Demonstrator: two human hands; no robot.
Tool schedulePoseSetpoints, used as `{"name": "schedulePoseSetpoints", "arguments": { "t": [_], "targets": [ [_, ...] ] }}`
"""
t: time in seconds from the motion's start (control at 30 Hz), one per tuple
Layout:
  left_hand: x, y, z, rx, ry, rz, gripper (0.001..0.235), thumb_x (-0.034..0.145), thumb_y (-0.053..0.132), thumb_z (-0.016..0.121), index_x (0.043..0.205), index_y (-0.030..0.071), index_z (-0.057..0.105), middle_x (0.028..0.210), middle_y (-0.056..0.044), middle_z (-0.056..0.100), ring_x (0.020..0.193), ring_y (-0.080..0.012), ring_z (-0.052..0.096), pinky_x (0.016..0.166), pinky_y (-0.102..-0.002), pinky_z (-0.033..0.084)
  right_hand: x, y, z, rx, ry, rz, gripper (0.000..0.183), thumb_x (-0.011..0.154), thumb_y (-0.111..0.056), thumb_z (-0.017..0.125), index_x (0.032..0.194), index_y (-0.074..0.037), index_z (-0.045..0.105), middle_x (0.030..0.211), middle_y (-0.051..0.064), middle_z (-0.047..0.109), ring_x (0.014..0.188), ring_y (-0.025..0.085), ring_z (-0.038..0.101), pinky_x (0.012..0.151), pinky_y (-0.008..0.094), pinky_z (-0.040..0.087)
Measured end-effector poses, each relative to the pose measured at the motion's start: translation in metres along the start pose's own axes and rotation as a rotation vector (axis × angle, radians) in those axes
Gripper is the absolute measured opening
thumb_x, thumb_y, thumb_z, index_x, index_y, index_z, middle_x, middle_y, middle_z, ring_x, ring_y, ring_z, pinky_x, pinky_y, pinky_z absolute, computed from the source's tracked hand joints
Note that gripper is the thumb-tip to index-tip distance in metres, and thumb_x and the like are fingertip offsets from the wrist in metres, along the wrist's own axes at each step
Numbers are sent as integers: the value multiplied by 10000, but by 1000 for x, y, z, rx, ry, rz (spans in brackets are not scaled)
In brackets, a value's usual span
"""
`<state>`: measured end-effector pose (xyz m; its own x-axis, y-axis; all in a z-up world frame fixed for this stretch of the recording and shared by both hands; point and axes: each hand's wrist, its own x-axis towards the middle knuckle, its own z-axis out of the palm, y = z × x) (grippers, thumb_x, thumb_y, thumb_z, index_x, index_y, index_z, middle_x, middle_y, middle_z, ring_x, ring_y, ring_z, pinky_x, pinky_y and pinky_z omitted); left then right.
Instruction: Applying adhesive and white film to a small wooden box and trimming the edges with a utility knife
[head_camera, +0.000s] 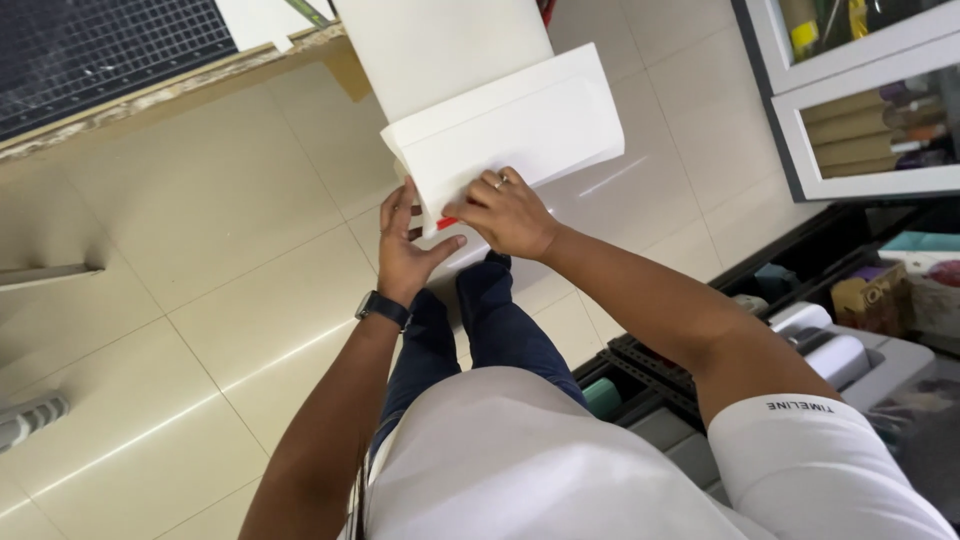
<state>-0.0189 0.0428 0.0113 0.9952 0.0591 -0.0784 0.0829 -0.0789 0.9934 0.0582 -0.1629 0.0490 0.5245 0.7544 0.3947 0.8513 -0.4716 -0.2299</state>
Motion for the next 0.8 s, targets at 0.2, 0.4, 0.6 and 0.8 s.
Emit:
{"name": "schedulePoseSetpoints", "arguments": {
  "t": [0.2, 0.4, 0.6, 0.8],
  "targets": [
    [1, 8, 4, 51, 55, -29, 1058, 760, 212, 962, 1606, 60, 344, 1497, -181, 410, 1212, -332, 576, 961, -436, 615, -23, 4, -7, -117, -21, 288, 285, 1034, -263, 569, 1298, -286, 674, 944, -1, 538, 940, 255, 574, 814, 429, 466],
    [9, 16, 22, 252, 182, -84, 969, 748, 247, 942, 1544, 84, 414, 1425, -110, 494, 1138, -217, 613, 869, -343, 600, -39, 140, 8, -688, 198, 1098, 501, 960, -210, 660, 1438, -233, 515, 1182, 78, 634, 1029, 313, 622, 688, 470, 532],
    [11, -14, 23, 258, 190, -61, 861, 845, 157, 900, 1545, 31, 415, 1437, -139, 447, 1155, -280, 607, 847, -349, 615, 43, -35, 64, -407, 192, 498, 519, 975, -156, 516, 1489, -228, 513, 934, 28, 484, 857, 244, 541, 748, 441, 463],
    [5, 18, 25, 265, 180, -108, 944, 782, 172, 944, 1538, 4, 405, 1446, -137, 453, 1165, -291, 616, 869, -373, 621, -25, 118, 13, -729, 216, 920, 607, 868, -147, 711, 1445, -126, 522, 960, 73, 582, 874, 302, 610, 664, 471, 496]
  ]
}}
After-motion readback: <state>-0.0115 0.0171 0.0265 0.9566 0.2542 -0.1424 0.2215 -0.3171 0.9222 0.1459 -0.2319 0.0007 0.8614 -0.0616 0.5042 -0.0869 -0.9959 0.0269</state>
